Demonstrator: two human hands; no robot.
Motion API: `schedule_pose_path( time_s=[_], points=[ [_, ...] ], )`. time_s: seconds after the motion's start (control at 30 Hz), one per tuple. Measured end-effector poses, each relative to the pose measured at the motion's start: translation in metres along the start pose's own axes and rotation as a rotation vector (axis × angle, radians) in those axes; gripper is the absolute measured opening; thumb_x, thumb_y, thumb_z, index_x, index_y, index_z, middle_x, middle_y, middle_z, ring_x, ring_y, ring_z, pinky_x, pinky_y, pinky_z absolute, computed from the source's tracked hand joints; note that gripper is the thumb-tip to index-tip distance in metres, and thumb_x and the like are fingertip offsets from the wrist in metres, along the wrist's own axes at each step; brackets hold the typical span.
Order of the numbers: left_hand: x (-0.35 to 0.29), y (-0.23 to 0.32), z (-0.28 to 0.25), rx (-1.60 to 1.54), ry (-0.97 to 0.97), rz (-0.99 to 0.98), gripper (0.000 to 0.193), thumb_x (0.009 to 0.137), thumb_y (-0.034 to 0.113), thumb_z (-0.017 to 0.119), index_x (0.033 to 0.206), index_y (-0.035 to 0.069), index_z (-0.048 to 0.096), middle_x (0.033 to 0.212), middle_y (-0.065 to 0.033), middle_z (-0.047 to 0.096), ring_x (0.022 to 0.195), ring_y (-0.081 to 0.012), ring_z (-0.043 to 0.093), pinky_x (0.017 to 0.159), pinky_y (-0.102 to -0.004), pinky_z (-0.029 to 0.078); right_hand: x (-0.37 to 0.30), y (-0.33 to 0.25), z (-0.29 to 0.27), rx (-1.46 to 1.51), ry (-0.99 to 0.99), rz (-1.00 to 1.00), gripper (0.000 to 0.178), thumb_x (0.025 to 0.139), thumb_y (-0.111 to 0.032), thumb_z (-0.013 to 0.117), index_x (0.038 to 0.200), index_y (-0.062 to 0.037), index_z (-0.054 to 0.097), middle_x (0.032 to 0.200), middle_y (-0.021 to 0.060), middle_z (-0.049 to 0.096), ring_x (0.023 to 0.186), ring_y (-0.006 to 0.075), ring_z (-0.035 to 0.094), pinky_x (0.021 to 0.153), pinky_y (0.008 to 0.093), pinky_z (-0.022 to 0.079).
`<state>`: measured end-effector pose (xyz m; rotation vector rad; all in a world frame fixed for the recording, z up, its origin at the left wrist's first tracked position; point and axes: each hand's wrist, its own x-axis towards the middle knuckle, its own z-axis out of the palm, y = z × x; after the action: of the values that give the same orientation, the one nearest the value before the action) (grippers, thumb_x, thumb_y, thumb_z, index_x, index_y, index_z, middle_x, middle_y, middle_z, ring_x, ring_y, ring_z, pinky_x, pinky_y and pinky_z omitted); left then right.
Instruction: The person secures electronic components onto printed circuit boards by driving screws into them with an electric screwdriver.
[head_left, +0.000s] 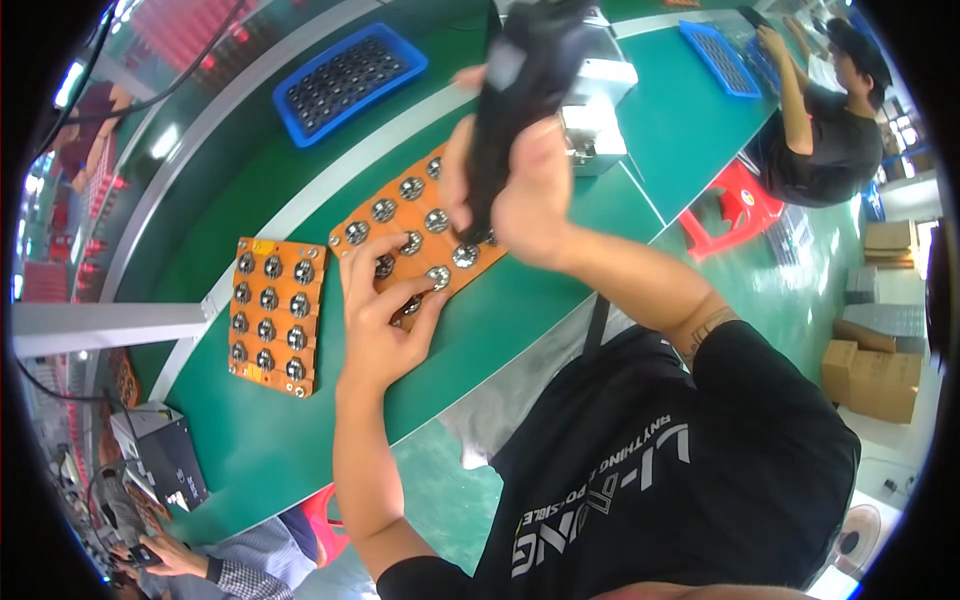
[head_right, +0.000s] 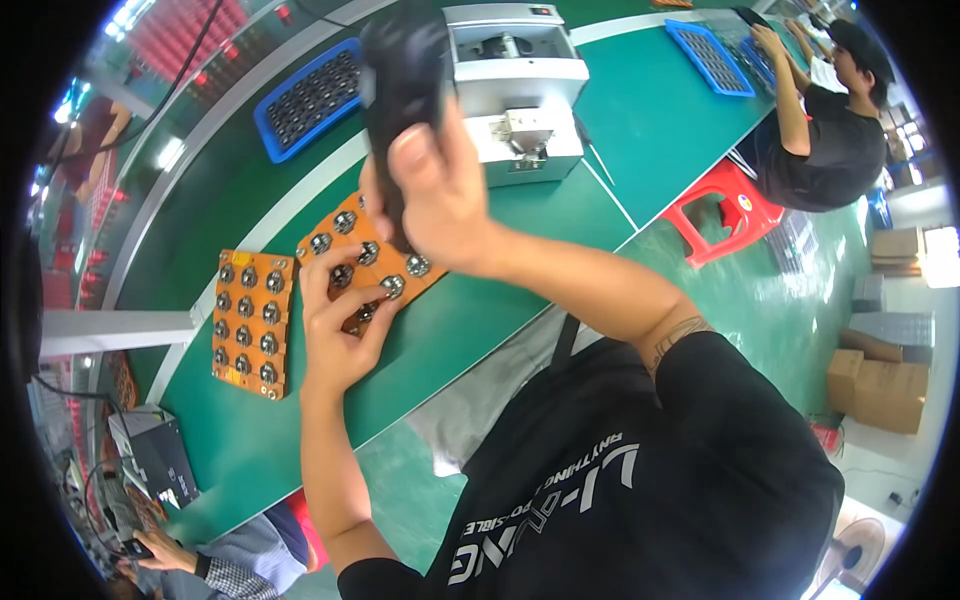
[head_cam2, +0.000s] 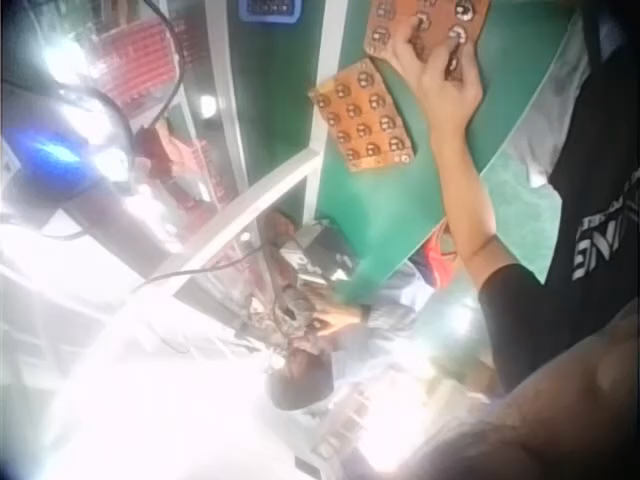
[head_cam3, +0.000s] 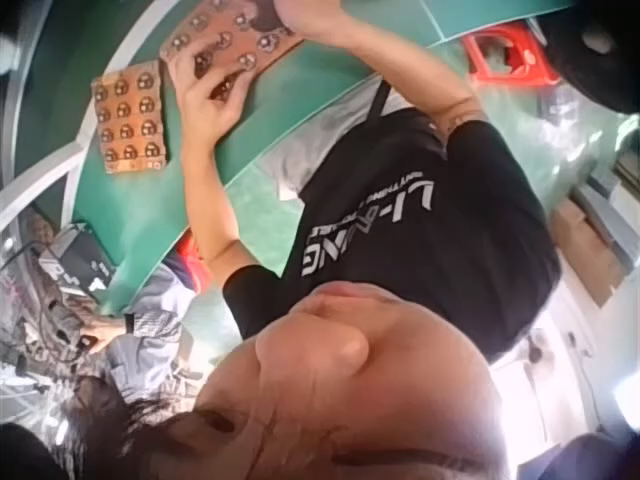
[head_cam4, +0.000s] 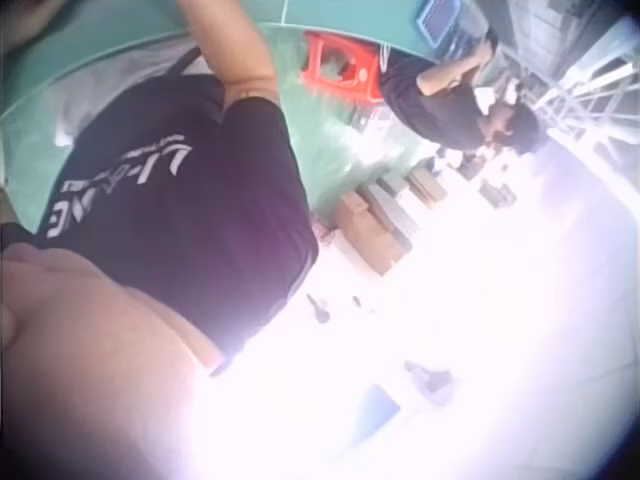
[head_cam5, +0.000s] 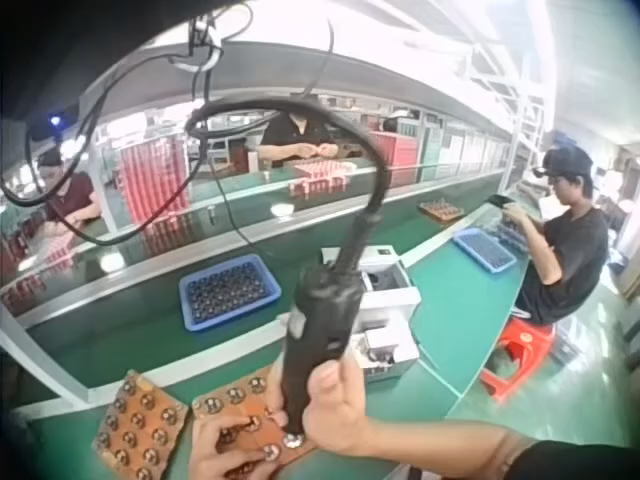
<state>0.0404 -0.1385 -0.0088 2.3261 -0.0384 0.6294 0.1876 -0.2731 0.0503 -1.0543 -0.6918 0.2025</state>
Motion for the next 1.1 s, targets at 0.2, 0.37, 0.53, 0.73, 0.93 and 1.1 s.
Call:
schedule_pose_path(
  time_s=[0.2,0.37,0.53,0.73,0.93,1.1],
  points=[
    [0.007,0.000,-0.002,0.006,-0.047,0.051,0.020,0.070,0.005,0.082,0.089,0.001,0.076,0.133,-0.0162,0.060,0.114,-0.0319,0.055,0.086,-0.0400,0.051,0.073,-0.029,-0.102,0.507,-0.237,-0.681,0.069,0.104,-0.069,0.035,0.116,-0.0029,0.048,0.060,0.0093,0.054,0.042,0.0175,0.051,0.042,0.0291,0.043],
    [0.004,-0.002,-0.005,-0.014,-0.067,0.028,0.024,0.066,0.008,0.079,0.090,0.002,0.076,0.132,-0.0187,0.059,0.115,-0.0373,0.054,0.096,-0.0454,0.045,0.077,-0.017,-0.116,0.421,-0.240,-0.711,0.064,0.106,-0.065,0.035,0.114,-0.0026,0.047,0.060,0.0100,0.054,0.041,0.0173,0.050,0.040,0.0275,0.041],
    [0.003,-0.003,-0.006,-0.057,-0.076,-0.013,0.031,0.061,0.004,0.068,0.091,0.001,0.076,0.133,-0.0190,0.058,0.116,-0.0364,0.054,0.095,-0.0440,0.047,0.068,-0.023,-0.118,0.328,-0.206,-0.667,0.065,0.106,-0.065,0.034,0.108,-0.0015,0.048,0.059,0.0095,0.055,0.041,0.0165,0.050,0.041,0.0269,0.041],
    [0.006,-0.007,-0.007,-0.093,-0.065,-0.009,0.039,0.056,0.001,0.057,0.091,-0.001,0.074,0.136,-0.0180,0.057,0.117,-0.0358,0.054,0.095,-0.0426,0.049,0.068,-0.011,-0.099,0.483,-0.436,-0.466,0.064,0.106,-0.067,0.030,0.113,-0.0050,0.047,0.056,0.0093,0.051,0.040,0.0186,0.047,0.042,0.0303,0.041],
    [0.004,-0.006,-0.011,-0.085,-0.079,0.012,0.042,0.054,0.003,0.056,0.090,0.000,0.075,0.136,-0.0185,0.057,0.120,-0.0379,0.052,0.101,-0.0446,0.046,0.001,-0.008,-0.011,0.166,-0.058,0.013,0.069,0.103,-0.068,0.042,0.122,-0.0015,0.049,0.064,0.0101,0.061,0.045,0.0143,0.054,0.045,0.0276,0.044],
    [0.004,-0.006,-0.014,-0.088,-0.085,-0.004,0.042,0.054,0.004,0.057,0.091,0.000,0.077,0.135,-0.0195,0.057,0.120,-0.0393,0.052,0.105,-0.0458,0.043,-0.013,0.008,0.020,0.046,-0.114,0.116,0.086,0.095,-0.082,0.039,0.123,-0.0002,0.043,0.064,0.0107,0.058,0.047,0.0164,0.053,0.047,0.0299,0.046]
  ],
)
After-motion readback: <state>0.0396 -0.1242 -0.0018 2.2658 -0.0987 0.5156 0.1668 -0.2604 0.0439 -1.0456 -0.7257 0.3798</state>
